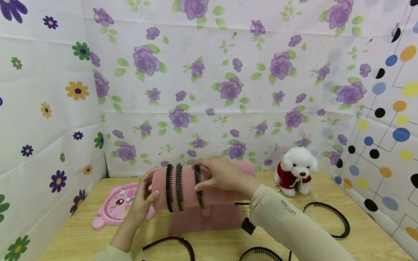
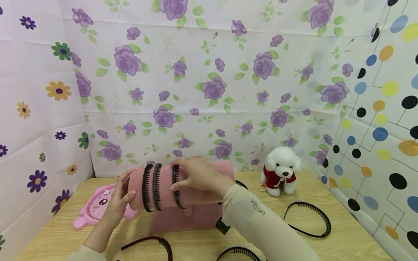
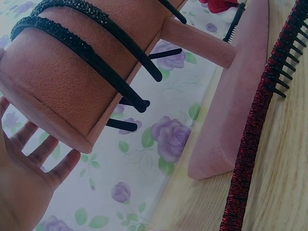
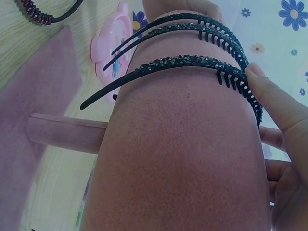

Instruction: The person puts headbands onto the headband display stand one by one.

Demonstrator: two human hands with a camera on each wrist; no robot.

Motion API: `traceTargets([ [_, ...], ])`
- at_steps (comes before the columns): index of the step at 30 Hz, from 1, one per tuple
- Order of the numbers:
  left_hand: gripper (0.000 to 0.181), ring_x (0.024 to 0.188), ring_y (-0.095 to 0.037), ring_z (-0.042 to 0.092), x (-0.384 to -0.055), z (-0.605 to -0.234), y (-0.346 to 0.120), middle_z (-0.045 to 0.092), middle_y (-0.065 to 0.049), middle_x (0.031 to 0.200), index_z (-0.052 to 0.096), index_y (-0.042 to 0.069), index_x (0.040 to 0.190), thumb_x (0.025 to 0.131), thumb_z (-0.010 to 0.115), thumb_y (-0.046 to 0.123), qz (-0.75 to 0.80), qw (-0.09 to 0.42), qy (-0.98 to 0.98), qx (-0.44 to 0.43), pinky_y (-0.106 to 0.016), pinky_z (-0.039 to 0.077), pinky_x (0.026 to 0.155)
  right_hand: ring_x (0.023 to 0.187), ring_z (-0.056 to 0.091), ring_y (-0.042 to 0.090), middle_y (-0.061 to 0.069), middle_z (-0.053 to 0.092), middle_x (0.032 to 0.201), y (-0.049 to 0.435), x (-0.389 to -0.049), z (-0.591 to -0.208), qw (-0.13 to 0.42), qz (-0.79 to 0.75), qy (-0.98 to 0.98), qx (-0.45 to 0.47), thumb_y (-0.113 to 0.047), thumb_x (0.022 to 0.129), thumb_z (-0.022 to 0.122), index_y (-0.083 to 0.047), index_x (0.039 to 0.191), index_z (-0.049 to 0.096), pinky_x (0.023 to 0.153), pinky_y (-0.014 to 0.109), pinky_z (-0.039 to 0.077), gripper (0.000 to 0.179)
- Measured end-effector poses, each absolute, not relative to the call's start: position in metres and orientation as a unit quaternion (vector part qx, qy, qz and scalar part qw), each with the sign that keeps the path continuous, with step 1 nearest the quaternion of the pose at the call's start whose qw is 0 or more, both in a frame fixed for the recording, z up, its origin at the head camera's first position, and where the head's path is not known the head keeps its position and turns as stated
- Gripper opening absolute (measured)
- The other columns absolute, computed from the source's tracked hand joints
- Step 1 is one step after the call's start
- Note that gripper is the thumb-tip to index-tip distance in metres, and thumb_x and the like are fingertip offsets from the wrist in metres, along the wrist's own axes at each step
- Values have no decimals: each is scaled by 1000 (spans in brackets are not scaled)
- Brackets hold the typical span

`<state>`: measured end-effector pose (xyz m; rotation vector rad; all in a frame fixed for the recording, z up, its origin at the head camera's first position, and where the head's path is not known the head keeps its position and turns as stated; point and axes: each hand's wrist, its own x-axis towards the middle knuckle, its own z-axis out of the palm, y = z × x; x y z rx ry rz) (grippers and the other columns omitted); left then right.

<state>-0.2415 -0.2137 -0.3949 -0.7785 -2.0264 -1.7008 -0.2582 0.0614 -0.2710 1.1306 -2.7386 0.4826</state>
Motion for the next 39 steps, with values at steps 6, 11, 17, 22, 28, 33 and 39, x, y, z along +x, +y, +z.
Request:
traceTargets([
  [6, 60, 124, -2, 43, -242, -395, -214, 40, 12, 142, 24, 9, 150, 95, 46, 3, -605, 194, -720, -279, -14, 39, 92, 120, 56, 19, -8, 63, 128, 56, -256, -269, 66, 152, -912, 375, -57, 78, 70, -27, 133, 54, 107, 42, 39, 64],
  [11, 59, 124, -2, 43, -242, -395, -214, 40, 12, 142, 23, 7, 150, 95, 46, 3, -605, 198, -718, -283, -14, 39, 92, 118, 57, 18, -7, 65, 125, 52, -255, -270, 73, 139, -912, 379, -57, 79, 69, -27, 134, 53, 109, 43, 36, 65],
  [17, 60, 123, -1, 43, -242, -396, -213, 41, 13, 141, 23, 4, 149, 94, 46, 1, -604, 200, -719, -280, -13, 39, 91, 119, 57, 17, -5, 64, 125, 47, -256, -271, 77, 137, -912, 379, -57, 79, 70, -27, 132, 53, 110, 41, 35, 63],
  [22, 60, 122, -1, 43, -242, -396, -213, 41, 13, 141, 22, 1, 149, 94, 46, 1, -604, 198, -720, -278, -14, 40, 90, 121, 56, 18, -4, 63, 126, 45, -255, -271, 71, 145, -913, 375, -56, 78, 71, -28, 132, 53, 110, 42, 35, 62],
  [28, 60, 123, -1, 43, -242, -396, -213, 40, 14, 141, 22, 4, 149, 94, 45, 1, -602, 197, -724, -273, -13, 39, 91, 122, 55, 17, -3, 63, 126, 40, -255, -271, 67, 141, -915, 371, -55, 79, 71, -29, 132, 53, 110, 42, 35, 62],
  [33, 60, 123, -1, 42, -242, -397, -212, 40, 15, 141, 22, 2, 149, 94, 46, 1, -601, 197, -726, -270, -13, 39, 91, 125, 53, 18, -4, 62, 128, 36, -255, -273, 66, 142, -915, 371, -54, 79, 71, -27, 134, 51, 112, 44, 32, 64],
  [39, 60, 123, -1, 42, -242, -395, -213, 40, 15, 141, 23, 5, 150, 94, 45, 1, -600, 199, -726, -270, -12, 39, 91, 128, 51, 19, -4, 60, 132, 33, -254, -273, 63, 143, -918, 365, -57, 80, 69, -26, 136, 50, 114, 46, 29, 66],
])
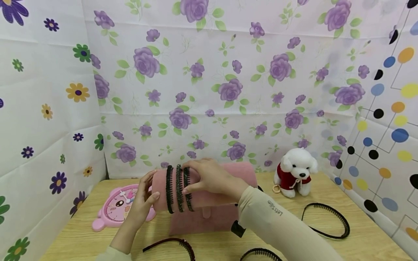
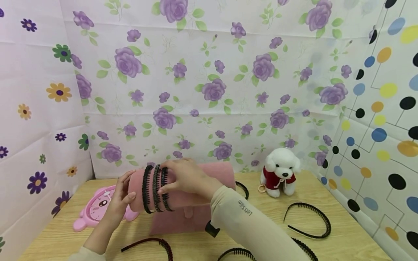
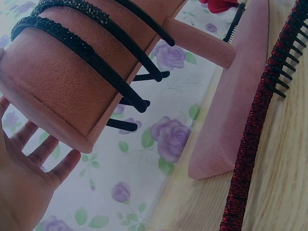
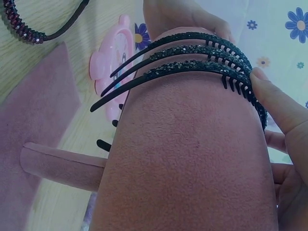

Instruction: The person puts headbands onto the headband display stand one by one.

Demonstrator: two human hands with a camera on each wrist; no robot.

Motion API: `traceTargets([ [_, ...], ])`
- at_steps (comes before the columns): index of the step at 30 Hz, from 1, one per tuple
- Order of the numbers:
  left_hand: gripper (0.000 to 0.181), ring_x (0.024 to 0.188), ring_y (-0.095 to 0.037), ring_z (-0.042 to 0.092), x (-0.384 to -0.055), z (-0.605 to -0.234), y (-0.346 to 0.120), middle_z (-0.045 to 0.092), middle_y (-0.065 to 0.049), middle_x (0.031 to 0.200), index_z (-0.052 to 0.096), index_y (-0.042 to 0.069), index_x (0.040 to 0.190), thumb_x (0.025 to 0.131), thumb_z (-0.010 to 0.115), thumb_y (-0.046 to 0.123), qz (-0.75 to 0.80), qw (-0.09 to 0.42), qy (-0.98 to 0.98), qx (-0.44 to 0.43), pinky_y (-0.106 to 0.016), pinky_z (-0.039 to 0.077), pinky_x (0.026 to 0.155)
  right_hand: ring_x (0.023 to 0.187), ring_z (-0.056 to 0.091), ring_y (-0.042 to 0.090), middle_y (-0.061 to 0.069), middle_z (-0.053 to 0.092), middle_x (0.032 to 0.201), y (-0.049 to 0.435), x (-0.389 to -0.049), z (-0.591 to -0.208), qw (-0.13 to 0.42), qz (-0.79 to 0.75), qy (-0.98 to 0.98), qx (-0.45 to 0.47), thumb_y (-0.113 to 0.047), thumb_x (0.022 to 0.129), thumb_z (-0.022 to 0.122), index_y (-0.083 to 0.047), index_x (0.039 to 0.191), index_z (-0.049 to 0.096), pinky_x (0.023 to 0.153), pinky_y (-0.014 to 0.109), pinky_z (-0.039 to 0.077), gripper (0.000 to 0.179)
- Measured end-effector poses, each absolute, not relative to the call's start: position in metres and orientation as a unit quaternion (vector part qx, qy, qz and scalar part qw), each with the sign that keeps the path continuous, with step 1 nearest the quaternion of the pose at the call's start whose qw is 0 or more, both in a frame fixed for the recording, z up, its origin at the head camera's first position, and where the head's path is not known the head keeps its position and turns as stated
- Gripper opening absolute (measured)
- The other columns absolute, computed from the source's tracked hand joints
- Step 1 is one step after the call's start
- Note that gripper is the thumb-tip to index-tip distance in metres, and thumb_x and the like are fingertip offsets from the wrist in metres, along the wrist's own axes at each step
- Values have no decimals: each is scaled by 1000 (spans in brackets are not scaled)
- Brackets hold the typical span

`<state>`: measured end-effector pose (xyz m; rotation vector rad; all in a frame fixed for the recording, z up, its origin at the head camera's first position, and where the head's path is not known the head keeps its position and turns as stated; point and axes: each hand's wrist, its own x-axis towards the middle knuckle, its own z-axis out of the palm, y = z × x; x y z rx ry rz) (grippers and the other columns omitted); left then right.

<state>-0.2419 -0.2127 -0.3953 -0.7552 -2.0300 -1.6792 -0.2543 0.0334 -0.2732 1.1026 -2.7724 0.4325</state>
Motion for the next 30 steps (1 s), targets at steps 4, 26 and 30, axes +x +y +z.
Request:
traceTargets([
  [4, 60, 124, -1, 43, -243, -394, -213, 40, 14, 141, 23, 6, 150, 94, 45, 1, -599, 201, -724, -275, -12, 40, 91, 130, 50, 19, -3, 58, 134, 32, -255, -273, 66, 139, -918, 366, -57, 80, 68, -25, 136, 50, 114, 46, 28, 67],
  [26, 59, 124, -1, 42, -242, -395, -214, 40, 13, 141, 23, 6, 150, 95, 45, 2, -602, 202, -719, -282, -13, 38, 93, 133, 44, 20, 1, 52, 139, 56, -235, -257, 71, 172, -901, 392, -49, 83, 69, -25, 139, 49, 111, 42, 34, 64],
  [30, 60, 124, -1, 42, -243, -395, -213, 40, 14, 141, 22, 5, 150, 95, 45, 1, -601, 202, -719, -285, -13, 38, 92, 133, 44, 20, 0, 52, 140, 67, -228, -254, 83, 174, -898, 395, -45, 84, 69, -22, 138, 51, 112, 42, 34, 61],
])
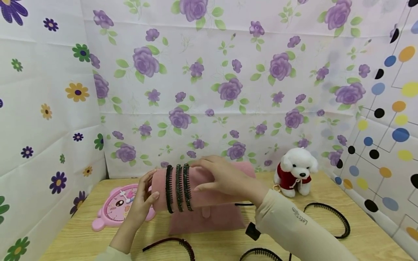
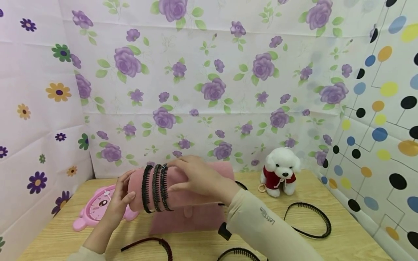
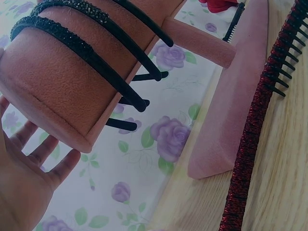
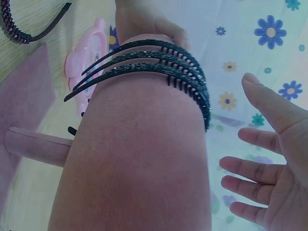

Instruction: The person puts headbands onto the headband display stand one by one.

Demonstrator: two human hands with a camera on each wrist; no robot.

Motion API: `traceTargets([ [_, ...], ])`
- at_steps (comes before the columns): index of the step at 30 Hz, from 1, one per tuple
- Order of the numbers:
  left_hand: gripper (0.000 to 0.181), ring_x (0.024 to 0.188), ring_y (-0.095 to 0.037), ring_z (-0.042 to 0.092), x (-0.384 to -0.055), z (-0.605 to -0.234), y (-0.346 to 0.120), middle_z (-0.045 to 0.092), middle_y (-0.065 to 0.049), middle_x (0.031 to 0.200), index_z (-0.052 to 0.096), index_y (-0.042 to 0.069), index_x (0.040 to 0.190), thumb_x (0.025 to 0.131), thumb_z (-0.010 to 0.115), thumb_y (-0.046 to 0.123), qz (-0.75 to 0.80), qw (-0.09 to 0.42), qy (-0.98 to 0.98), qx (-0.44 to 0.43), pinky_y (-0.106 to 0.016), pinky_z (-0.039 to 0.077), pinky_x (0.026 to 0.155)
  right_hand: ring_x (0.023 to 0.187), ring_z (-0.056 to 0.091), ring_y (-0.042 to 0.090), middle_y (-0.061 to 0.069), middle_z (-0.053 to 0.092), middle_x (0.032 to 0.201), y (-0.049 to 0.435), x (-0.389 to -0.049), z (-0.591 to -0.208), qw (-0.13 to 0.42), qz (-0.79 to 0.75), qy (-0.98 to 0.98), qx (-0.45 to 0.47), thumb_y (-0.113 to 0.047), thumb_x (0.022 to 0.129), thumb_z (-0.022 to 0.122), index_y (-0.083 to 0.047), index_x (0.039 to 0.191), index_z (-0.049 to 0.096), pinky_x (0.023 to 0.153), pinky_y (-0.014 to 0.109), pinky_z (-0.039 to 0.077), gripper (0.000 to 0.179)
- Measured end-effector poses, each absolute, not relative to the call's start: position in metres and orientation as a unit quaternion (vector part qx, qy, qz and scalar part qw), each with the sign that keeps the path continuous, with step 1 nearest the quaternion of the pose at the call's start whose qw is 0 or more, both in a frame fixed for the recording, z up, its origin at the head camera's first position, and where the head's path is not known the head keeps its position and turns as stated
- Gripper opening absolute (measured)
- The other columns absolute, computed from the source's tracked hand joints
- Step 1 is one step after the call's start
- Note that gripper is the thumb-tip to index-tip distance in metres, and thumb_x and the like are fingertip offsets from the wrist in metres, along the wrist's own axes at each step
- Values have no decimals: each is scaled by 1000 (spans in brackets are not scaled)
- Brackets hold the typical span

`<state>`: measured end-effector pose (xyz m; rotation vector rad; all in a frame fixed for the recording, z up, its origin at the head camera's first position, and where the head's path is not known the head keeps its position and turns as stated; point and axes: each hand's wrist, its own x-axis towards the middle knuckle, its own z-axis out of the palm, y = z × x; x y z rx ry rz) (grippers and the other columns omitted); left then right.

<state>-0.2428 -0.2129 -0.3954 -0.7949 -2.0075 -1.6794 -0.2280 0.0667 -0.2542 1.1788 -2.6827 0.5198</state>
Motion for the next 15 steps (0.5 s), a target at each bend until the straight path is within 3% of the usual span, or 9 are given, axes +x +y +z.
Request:
traceTargets([
  [15, 60, 124, 0, 42, -243, -396, -213, 40, 15, 141, 23, 7, 151, 95, 45, 1, -598, 202, -722, -282, -13, 39, 92, 113, 59, 19, 1, 64, 118, 106, -202, -255, 205, 161, -859, 440, -33, 82, 75, -12, 117, 65, 96, 39, 47, 42],
])
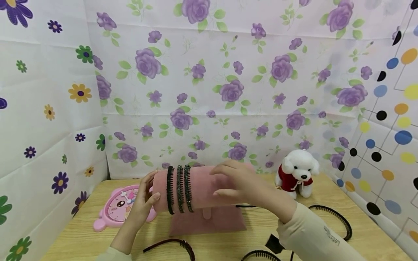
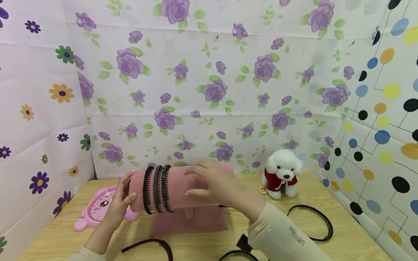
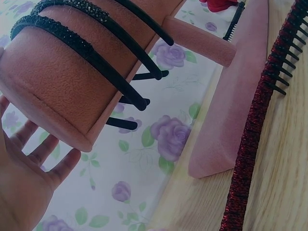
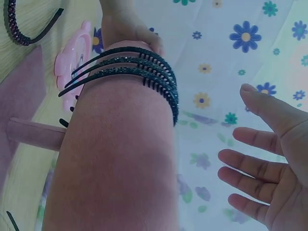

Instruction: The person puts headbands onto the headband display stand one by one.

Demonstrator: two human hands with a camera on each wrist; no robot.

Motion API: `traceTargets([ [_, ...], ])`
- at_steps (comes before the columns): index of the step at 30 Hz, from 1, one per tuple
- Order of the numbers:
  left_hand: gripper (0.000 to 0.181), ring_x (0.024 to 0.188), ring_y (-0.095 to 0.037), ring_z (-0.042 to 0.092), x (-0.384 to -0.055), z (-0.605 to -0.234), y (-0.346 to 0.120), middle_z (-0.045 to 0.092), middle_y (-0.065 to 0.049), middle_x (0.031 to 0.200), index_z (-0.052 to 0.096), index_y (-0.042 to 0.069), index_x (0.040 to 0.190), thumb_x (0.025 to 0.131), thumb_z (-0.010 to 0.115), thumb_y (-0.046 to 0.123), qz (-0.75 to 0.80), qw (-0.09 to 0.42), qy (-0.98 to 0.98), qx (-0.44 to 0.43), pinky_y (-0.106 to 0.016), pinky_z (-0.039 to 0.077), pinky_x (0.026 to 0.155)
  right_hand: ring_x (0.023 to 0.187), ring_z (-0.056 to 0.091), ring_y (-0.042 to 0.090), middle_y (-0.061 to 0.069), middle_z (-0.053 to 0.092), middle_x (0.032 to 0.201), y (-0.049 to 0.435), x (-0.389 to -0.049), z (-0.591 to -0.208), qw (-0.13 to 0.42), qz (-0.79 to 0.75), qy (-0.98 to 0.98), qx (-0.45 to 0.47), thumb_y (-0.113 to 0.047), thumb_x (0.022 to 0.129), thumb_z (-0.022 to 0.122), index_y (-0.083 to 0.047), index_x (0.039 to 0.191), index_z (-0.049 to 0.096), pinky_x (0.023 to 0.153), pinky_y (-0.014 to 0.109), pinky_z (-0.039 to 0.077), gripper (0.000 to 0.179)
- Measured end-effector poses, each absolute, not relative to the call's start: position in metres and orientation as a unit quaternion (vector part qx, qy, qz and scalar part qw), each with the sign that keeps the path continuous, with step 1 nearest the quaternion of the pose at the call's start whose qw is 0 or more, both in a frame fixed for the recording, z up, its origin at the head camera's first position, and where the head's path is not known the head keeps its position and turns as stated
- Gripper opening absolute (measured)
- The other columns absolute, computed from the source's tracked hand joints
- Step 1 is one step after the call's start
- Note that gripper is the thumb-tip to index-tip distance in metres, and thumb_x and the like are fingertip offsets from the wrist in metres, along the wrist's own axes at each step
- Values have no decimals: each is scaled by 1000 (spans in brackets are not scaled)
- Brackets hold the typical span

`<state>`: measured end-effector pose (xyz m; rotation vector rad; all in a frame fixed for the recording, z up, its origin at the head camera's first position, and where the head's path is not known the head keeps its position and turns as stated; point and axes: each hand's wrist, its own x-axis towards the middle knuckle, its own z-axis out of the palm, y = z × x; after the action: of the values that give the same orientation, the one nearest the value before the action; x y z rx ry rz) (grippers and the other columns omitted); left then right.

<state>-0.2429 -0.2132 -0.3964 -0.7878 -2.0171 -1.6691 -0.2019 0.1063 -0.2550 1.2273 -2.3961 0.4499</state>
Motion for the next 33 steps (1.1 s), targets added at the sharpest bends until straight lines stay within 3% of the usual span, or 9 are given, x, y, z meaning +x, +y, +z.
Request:
traceTargets([
  [7, 60, 124, 0, 43, -243, -397, -214, 40, 14, 141, 23, 4, 150, 95, 46, 2, -596, 206, -722, -285, -13, 39, 91, 115, 57, 17, -2, 62, 118, 133, -183, -260, 204, 209, -858, 424, -29, 82, 75, -13, 115, 65, 94, 38, 49, 38],
  [12, 60, 124, -1, 43, -243, -397, -215, 40, 14, 141, 23, 5, 150, 95, 46, 2, -598, 204, -721, -285, -13, 39, 91, 100, 62, 15, -3, 64, 111, 151, -173, -266, 198, 212, -870, 398, -29, 84, 73, -14, 112, 66, 81, 32, 52, 33],
  [19, 60, 124, -1, 43, -245, -396, -214, 40, 13, 142, 23, 7, 150, 95, 46, 2, -603, 203, -715, -290, -13, 39, 92, 82, 55, -3, -7, 66, 102, 178, -165, -283, 198, 237, -866, 395, -26, 81, 75, -21, 110, 64, 68, 21, 49, 31],
  [28, 60, 123, -3, 42, -244, -396, -212, 40, 13, 141, 23, 9, 151, 96, 46, 3, -599, 194, -723, -284, -15, 38, 92, 79, 60, -2, -9, 64, 98, 215, -160, -316, 151, 274, -873, 373, -23, 85, 72, -23, 109, 63, 67, 22, 52, 26],
  [33, 60, 122, -4, 43, -243, -395, -213, 41, 11, 141, 21, 5, 150, 96, 45, 3, -605, 195, -717, -287, -15, 38, 92, 79, 61, -1, -6, 66, 98, 225, -163, -335, 135, 290, -870, 374, -21, 85, 72, -21, 109, 63, 66, 23, 52, 26],
])
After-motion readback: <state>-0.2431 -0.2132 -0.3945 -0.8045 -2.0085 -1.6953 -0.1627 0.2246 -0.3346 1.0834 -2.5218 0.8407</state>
